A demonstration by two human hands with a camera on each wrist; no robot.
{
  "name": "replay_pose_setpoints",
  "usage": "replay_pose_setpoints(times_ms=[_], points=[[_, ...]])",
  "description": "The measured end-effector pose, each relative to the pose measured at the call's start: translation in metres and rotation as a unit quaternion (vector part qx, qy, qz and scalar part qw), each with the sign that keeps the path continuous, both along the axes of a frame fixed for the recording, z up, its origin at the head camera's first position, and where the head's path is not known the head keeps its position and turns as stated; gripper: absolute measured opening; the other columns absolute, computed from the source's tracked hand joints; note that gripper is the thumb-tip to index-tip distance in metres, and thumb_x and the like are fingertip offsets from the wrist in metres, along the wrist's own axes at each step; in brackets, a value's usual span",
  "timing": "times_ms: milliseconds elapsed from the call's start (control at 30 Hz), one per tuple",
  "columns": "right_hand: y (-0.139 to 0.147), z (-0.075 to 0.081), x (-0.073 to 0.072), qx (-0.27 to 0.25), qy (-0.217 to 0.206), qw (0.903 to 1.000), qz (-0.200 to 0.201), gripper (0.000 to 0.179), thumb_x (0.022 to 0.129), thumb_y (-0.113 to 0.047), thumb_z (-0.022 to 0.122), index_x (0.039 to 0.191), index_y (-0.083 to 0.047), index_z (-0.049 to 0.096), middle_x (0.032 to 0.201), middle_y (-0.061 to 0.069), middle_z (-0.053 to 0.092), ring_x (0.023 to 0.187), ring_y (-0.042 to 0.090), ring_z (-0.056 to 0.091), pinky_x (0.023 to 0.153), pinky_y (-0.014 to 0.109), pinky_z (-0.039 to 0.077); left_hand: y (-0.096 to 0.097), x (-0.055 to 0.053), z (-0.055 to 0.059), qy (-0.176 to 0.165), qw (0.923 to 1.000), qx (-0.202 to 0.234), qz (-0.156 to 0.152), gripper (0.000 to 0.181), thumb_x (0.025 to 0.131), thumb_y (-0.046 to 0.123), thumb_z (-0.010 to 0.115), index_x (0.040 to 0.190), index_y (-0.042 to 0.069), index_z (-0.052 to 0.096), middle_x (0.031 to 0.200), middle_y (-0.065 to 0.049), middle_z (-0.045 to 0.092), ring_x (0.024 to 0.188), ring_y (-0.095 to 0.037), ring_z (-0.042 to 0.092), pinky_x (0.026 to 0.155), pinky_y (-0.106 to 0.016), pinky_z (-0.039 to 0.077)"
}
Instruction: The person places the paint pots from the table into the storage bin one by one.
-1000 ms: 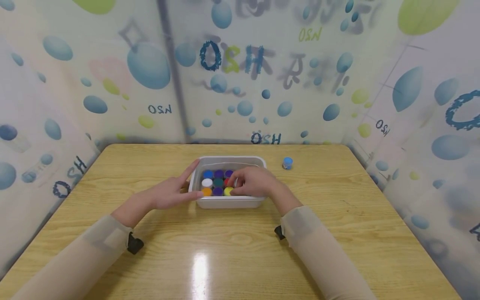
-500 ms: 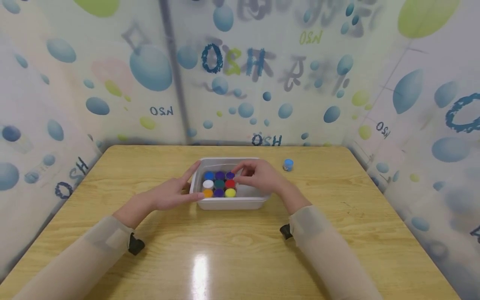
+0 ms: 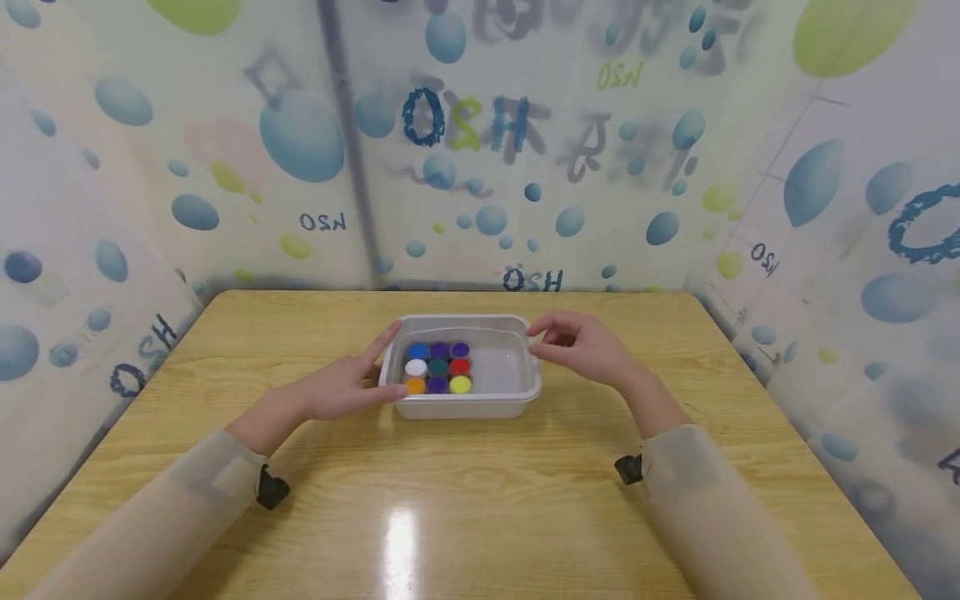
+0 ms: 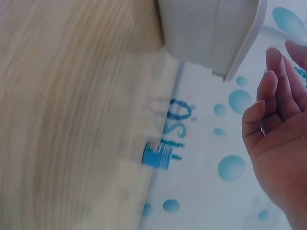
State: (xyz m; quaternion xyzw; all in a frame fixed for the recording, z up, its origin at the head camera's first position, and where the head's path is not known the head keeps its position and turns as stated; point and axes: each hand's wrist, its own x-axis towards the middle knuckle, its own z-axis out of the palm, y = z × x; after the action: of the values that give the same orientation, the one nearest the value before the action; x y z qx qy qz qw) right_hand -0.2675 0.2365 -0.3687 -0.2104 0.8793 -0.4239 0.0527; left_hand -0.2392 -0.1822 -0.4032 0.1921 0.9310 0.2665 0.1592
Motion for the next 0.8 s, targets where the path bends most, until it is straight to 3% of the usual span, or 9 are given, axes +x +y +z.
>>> replay_pose_setpoints(times_ms=[200,333,533,800], points=[[0.031,-0.005,0.001,0.016,-0.003,0.9997,-0.019,0.028,0.104,-0.025,0.078,0.127,-0.009,0.077,0.098,0.004,0.075,0.088,0.02,0.071,0.076,0.028,0.056,0.0,-0.001,-0.001,0.0,1.0,0.0,0.001,0.115,0.096,0.087,0.055,0.174,0.042,-0.017,0.168,-0.029,0.047,0.149,-0.052,0.054,0.122,-0.069,0.042],[0.048,-0.009,-0.002,0.038,-0.011,0.9985,-0.039,0.031,0.105,-0.03,0.077,0.129,-0.009,0.076,0.099,0.007,0.075,0.087,0.021,0.068,0.075,0.029,0.055,0.0,-0.001,-0.001,0.0,1.0,0.0,0.0,0.115,0.096,0.087,0.055,0.174,0.042,-0.017,0.168,-0.029,0.047,0.149,-0.051,0.054,0.122,-0.069,0.042],[0.063,-0.016,-0.012,0.064,-0.018,0.9958,-0.062,0.038,0.108,-0.031,0.073,0.137,-0.006,0.072,0.107,0.02,0.075,0.085,0.02,0.063,0.073,0.033,0.054,0.0,-0.001,-0.001,0.0,1.0,0.003,-0.001,0.116,0.096,0.086,0.055,0.175,0.04,-0.017,0.167,-0.03,0.047,0.148,-0.052,0.055,0.122,-0.069,0.043],[0.068,-0.027,-0.034,0.092,-0.031,0.9912,-0.09,0.043,0.109,-0.035,0.07,0.144,-0.009,0.067,0.114,0.019,0.075,0.092,0.028,0.067,0.077,0.034,0.055,-0.002,-0.001,-0.001,0.001,1.0,0.007,-0.003,0.115,0.097,0.085,0.056,0.174,0.041,-0.017,0.168,-0.031,0.046,0.149,-0.054,0.052,0.123,-0.07,0.041]])
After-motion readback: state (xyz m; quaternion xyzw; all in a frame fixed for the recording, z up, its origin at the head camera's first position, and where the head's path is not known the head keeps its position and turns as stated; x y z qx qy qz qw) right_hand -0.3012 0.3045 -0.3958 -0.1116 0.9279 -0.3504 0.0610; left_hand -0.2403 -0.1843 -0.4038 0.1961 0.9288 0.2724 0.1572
